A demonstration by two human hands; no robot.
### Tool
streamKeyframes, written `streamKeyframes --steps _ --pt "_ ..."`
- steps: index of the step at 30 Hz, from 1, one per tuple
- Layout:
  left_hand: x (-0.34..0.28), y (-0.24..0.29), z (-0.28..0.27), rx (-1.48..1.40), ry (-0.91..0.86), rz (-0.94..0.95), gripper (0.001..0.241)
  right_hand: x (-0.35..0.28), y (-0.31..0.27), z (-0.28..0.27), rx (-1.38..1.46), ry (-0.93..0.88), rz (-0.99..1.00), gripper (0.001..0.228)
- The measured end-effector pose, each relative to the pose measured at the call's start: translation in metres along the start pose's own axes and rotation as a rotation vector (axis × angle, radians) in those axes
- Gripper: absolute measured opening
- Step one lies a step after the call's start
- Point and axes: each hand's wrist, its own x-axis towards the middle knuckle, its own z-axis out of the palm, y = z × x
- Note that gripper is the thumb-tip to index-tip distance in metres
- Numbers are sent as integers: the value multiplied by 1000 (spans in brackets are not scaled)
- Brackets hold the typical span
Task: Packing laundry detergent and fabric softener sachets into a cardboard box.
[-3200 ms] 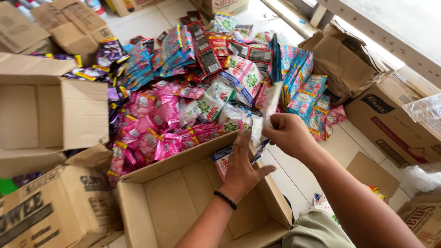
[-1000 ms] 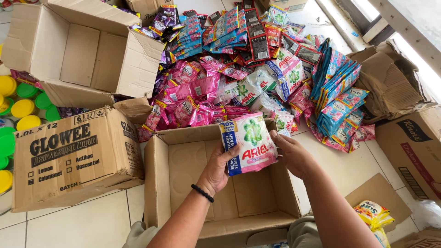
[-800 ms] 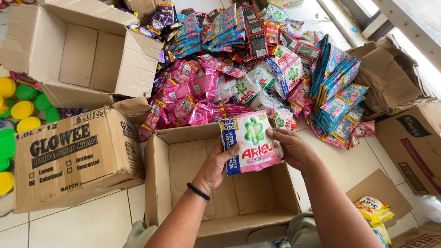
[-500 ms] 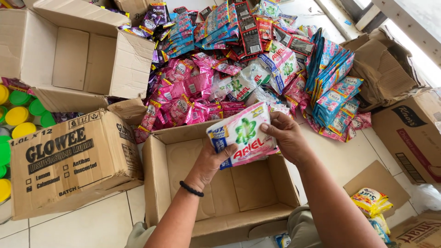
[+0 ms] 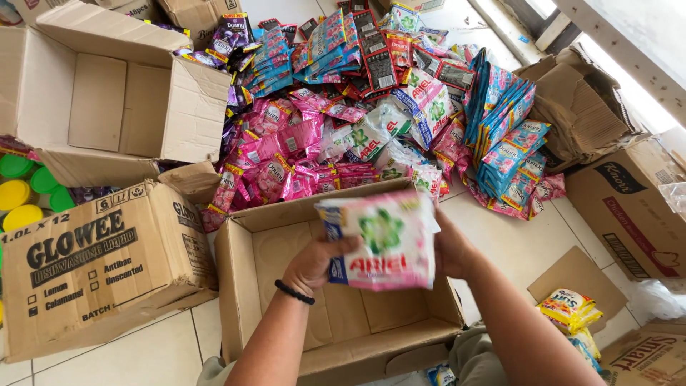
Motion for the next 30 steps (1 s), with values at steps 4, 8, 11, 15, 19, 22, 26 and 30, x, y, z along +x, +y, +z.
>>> streamKeyframes --steps 4,8,11,15,19,22,26,30 --pt "-8 -10 18 363 -202 -146 56 54 51 -51 55 63 -15 65" --pt "-13 -14 24 672 -427 -294 52 24 49 -22 165 181 -158 41" --pt "-8 -10 14 671 -398 -297 51 -27 30 10 227 159 -335 50" --pt "-2 3 4 481 -241 -183 48 -27 49 -44 238 44 -505 48" --pt "2 9 3 305 -110 -120 49 -43 47 -13 316 -114 -558 48" --pt "1 10 -1 268 -24 -61 51 -55 45 12 430 -272 -513 56" --pt "4 11 -3 319 22 17 51 -64 39 27 451 -386 -544 59" --pt "3 7 9 298 56 -46 48 -57 38 20 417 -417 -610 74"
